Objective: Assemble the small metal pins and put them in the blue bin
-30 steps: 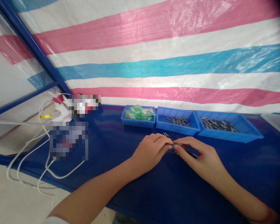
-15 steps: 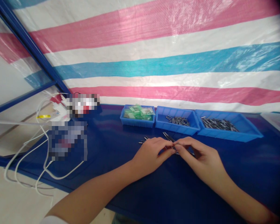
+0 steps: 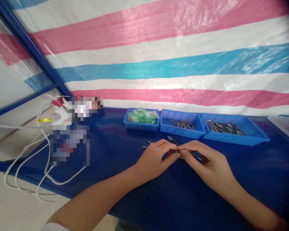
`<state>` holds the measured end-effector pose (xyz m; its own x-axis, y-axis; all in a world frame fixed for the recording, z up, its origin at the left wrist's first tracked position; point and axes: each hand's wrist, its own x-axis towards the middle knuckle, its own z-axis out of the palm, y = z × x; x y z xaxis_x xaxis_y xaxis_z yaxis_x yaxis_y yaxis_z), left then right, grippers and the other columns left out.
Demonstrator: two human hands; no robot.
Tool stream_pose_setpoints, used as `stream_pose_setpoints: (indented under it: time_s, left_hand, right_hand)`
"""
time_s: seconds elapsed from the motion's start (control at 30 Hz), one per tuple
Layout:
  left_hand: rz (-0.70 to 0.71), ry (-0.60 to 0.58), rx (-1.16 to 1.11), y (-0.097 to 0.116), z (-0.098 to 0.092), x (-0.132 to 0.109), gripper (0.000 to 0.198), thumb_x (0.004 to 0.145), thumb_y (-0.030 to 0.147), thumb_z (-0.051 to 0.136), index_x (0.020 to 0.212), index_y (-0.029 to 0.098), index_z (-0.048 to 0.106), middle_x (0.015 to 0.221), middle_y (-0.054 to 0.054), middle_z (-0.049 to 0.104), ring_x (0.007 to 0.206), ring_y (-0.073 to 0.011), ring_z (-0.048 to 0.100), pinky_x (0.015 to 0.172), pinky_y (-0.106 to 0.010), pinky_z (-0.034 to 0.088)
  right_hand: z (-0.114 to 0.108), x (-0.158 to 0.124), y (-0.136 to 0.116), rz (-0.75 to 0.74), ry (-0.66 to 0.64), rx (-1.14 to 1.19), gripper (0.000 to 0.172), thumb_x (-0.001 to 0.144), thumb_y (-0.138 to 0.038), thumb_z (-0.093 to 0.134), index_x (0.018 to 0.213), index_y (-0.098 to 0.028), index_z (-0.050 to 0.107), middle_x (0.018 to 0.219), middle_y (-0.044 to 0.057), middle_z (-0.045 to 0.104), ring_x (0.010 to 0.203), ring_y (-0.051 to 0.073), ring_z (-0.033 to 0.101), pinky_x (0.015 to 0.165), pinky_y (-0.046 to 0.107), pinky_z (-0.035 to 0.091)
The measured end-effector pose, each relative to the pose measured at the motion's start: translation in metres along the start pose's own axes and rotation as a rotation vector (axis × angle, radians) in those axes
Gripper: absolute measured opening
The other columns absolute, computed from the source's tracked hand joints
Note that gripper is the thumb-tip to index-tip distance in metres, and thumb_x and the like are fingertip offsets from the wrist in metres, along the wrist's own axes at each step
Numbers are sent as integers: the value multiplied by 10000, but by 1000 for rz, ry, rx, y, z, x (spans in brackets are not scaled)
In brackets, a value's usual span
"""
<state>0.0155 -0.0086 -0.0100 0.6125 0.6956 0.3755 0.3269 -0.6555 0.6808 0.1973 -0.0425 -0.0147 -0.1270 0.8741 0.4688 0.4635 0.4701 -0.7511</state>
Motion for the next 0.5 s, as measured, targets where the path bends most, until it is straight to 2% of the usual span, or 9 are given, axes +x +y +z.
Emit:
stream_pose_setpoints:
  time_s: [0.17,0.33,0.43,0.5]
  left_hand:
    - [-5,98,-7,0,-2,0,180,905,303,556,961,150,633,922,-53,641,863,-140,601,798,-239,478]
    - [-24,155,-14,3,-4,0,176,907,309,547,958,160,625,919,-45,635,863,-136,605,790,-234,485]
    - [-31,116,81,2,-5,0,290,901,352,551,1118,160,575,962,-54,637,895,-160,599,821,-278,477]
    - [-20,59,211,0,-6,-1,405,894,380,556,1237,167,510,1025,-62,638,967,-194,577,860,-330,456]
  right_hand:
    - [-2,0,2,14,-9,-11,103,875,-205,567,920,-249,649,852,1,660,760,135,613,691,262,478]
    - [0,-1,8,-61,-62,-162,116,883,-208,547,922,-239,651,867,15,675,811,163,622,738,304,475]
    - [-4,2,11,-92,-55,-244,125,895,-241,528,904,-229,652,885,28,689,840,178,634,764,315,475]
    - [-15,6,14,-97,36,-326,139,893,-277,530,879,-219,656,883,38,698,841,186,642,780,314,473]
